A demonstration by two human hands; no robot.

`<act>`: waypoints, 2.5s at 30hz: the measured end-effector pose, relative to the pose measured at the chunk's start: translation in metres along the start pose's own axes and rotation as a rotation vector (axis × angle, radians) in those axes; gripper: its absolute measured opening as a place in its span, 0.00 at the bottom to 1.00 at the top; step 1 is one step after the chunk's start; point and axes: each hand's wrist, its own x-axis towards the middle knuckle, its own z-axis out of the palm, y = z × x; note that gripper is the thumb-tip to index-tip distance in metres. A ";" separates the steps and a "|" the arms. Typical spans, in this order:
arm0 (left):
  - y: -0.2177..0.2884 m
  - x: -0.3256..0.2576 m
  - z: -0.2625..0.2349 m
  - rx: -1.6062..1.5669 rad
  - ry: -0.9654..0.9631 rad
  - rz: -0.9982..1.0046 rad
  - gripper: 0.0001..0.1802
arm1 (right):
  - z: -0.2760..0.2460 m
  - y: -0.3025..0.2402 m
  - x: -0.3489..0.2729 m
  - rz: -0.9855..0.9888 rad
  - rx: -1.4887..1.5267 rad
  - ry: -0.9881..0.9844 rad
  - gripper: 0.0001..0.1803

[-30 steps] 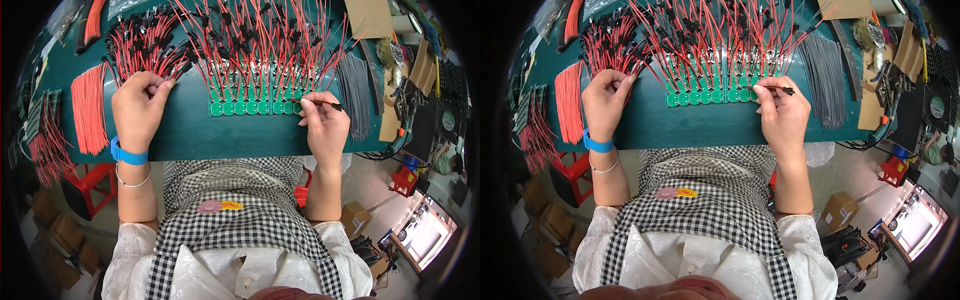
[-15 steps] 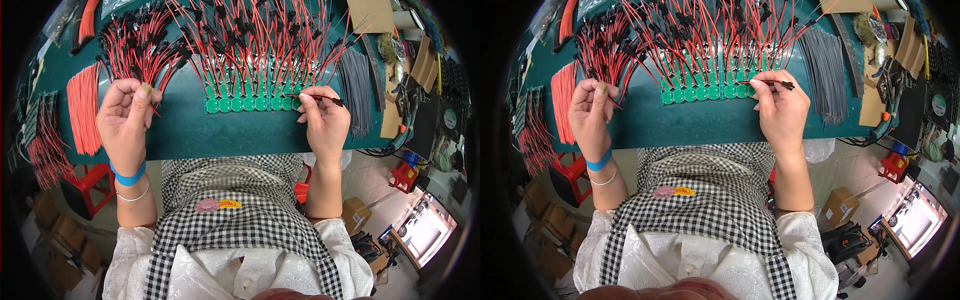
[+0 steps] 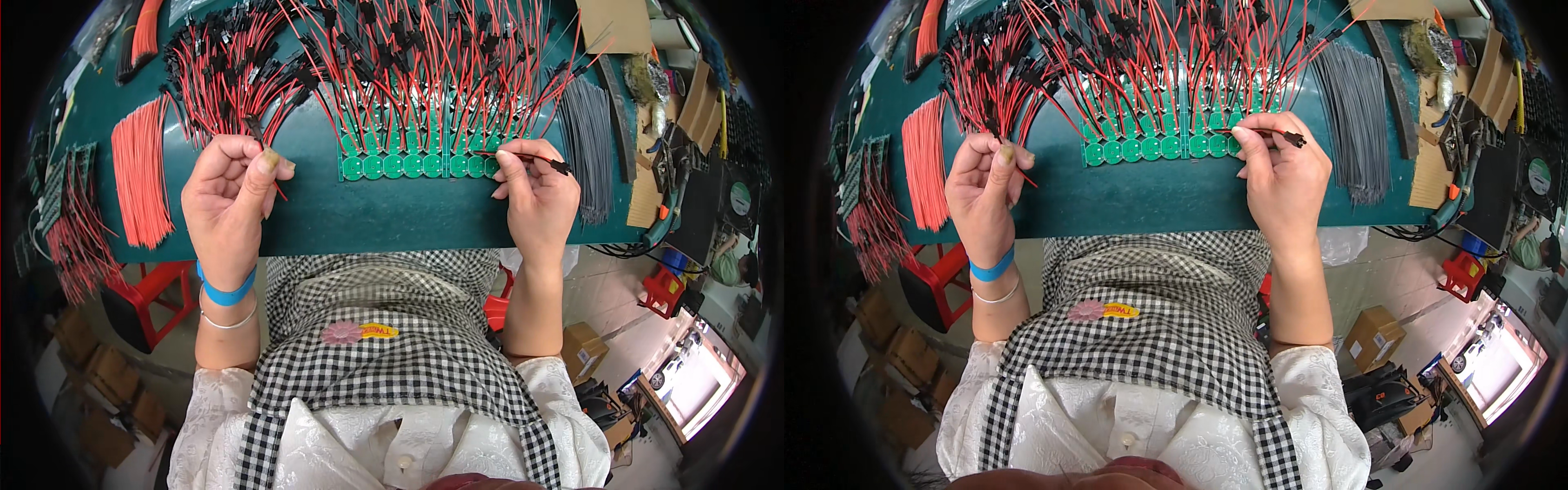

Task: The person inserts and organizes red and black wires from wire harnesses by hand into a multi-port electronic circuit board.

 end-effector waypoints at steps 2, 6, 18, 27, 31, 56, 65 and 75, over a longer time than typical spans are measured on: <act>-0.001 -0.001 0.001 -0.001 -0.012 -0.014 0.06 | 0.001 -0.001 0.000 -0.008 -0.018 0.007 0.03; -0.002 -0.003 0.005 -0.012 -0.020 -0.032 0.06 | 0.003 0.000 -0.001 -0.051 -0.073 0.053 0.03; -0.002 -0.020 0.020 -0.077 -0.129 -0.107 0.05 | 0.010 0.000 0.007 -0.476 -0.437 0.027 0.08; -0.004 -0.029 0.046 -0.030 -0.335 -0.225 0.07 | 0.025 0.000 0.007 -0.291 -0.336 0.122 0.12; -0.010 -0.031 0.061 -0.055 -0.281 -0.218 0.07 | 0.021 -0.014 -0.008 -0.300 -0.192 0.049 0.09; -0.004 0.041 0.006 1.168 0.123 0.454 0.08 | -0.012 0.004 -0.019 0.083 -0.021 -0.073 0.03; -0.004 0.044 -0.007 0.887 0.146 0.119 0.08 | -0.004 0.015 -0.007 -0.031 0.181 0.113 0.02; 0.002 0.029 -0.028 0.206 0.133 0.147 0.05 | 0.002 0.017 -0.005 -0.040 0.100 0.129 0.03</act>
